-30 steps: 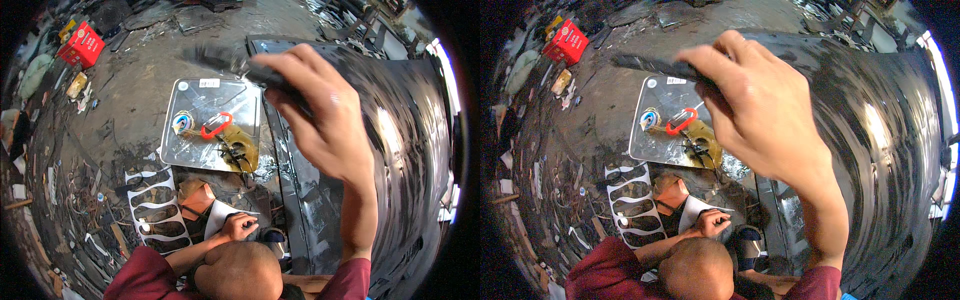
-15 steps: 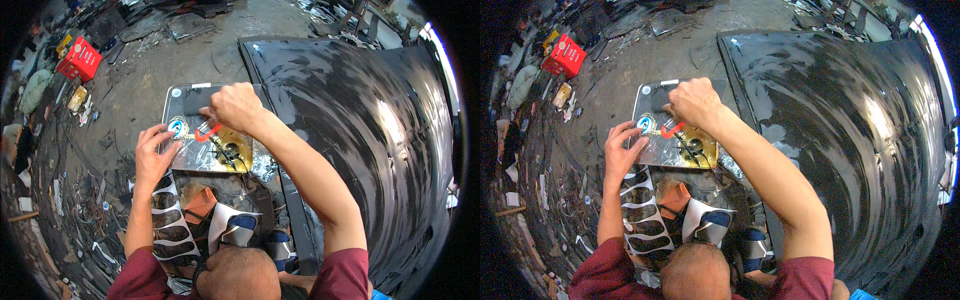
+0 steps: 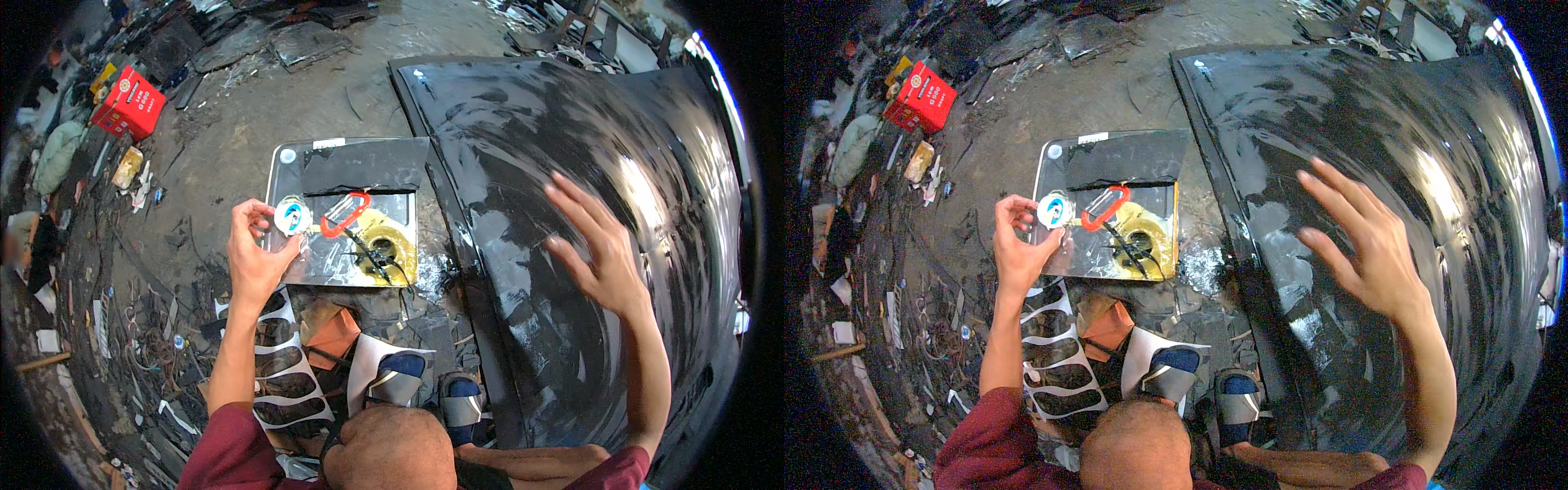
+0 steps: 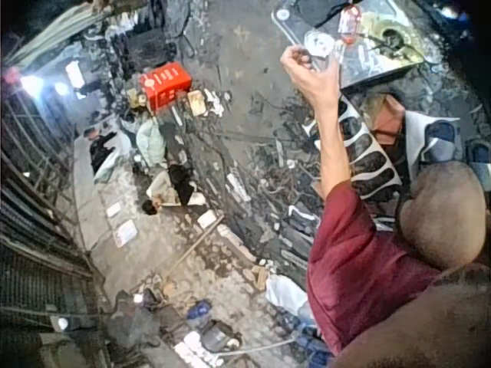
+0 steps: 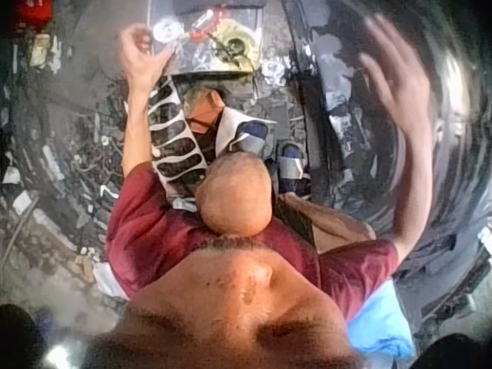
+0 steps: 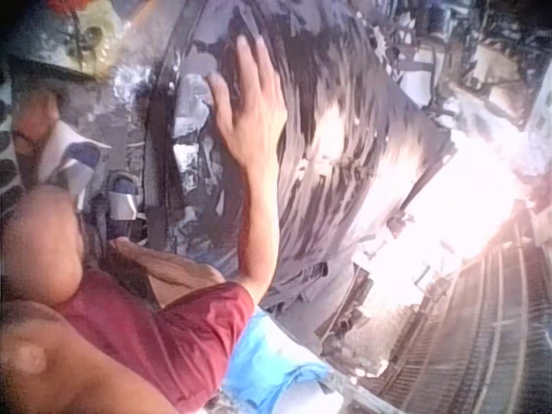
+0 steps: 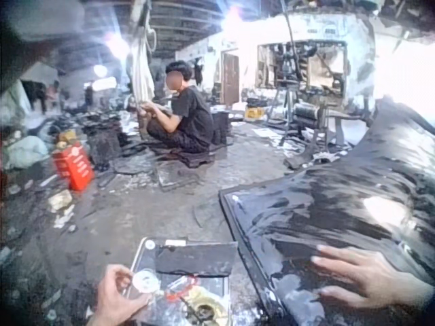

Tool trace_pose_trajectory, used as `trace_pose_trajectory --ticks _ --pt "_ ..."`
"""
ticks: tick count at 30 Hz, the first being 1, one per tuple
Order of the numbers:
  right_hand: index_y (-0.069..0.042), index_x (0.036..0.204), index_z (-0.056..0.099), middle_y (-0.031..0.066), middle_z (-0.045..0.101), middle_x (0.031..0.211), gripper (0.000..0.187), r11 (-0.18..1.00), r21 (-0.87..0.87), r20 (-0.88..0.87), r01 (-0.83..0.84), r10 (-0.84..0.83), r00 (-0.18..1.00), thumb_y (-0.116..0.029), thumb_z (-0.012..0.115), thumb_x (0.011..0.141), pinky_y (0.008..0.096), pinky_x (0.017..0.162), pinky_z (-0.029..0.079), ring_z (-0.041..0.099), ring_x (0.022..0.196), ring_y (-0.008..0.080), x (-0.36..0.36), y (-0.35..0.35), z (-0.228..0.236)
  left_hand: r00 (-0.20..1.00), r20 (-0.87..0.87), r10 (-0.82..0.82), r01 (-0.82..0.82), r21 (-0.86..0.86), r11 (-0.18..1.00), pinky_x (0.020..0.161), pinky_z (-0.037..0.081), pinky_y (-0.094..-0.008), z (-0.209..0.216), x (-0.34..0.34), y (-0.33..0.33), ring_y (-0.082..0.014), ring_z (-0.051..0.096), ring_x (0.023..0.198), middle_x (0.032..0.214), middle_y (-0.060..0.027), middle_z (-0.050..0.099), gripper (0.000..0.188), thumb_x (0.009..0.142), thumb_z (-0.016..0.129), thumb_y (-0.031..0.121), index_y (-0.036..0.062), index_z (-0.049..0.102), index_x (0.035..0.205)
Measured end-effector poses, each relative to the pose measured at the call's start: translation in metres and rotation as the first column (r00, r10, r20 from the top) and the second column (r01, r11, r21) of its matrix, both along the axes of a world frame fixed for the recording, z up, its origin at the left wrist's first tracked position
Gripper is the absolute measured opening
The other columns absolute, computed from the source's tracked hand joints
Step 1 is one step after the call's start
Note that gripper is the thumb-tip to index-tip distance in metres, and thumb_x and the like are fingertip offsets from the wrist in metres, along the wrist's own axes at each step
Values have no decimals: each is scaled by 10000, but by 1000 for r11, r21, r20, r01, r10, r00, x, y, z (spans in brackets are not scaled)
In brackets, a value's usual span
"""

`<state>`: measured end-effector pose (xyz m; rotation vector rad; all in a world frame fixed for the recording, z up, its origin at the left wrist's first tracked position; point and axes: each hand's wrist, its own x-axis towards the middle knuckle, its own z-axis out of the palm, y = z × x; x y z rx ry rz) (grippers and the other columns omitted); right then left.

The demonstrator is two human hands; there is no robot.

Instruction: The person applies a yellow adhesive bead along the edge of a large dark panel using a handheld dispenser, then spreads and smooths it with a black plastic scraper. The person repeatedly reloads the dispenser from a metal tin and continues smoothing the adhesive along the panel's perimeter.

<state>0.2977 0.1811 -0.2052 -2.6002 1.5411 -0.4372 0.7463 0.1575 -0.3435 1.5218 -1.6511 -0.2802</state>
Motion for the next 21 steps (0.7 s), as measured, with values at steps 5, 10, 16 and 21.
trace_pose_trajectory --ticks 5,10,16,21 --pt "-113 1450 561 149 494 1553 559 983 92 -179 162 -143 973 -251 711 930 470 1070 470 575 1292 380 -51 59 -1 999 -21 39 -41 -87 995 834 444 -324 14 3 14 -161 572 927 1123 -52 651 694 671 884 39 78 484 1237" --pt "-109 1434 583 146 518 1537 547 951 43 -158 308 -298 942 -209 724 916 470 1086 461 573 1309 382 -72 101 -8 890 -342 -301 305 -42 951 925 480 -334 35 -46 27 -191 636 1068 1157 -102 647 722 683 909 56 75 463 1250" --pt "-101 1417 605 161 540 1516 552 952 17 -37 305 -304 952 -151 749 887 459 1091 463 583 1312 384 -61 104 -11 908 -204 -367 411 250 877 1009 460 -393 14 -75 14 -220 641 1086 1125 -70 662 569 710 858 62 78 574 1203" --pt "-95 1411 609 170 570 1484 535 954 -19 42 300 -299 953 -159 744 898 449 1074 481 604 1288 386 -77 110 -9 906 178 -385 345 218 913 971 383 -397 22 -83 22 -241 582 1132 1201 -46 683 599 713 782 69 103 621 1289"
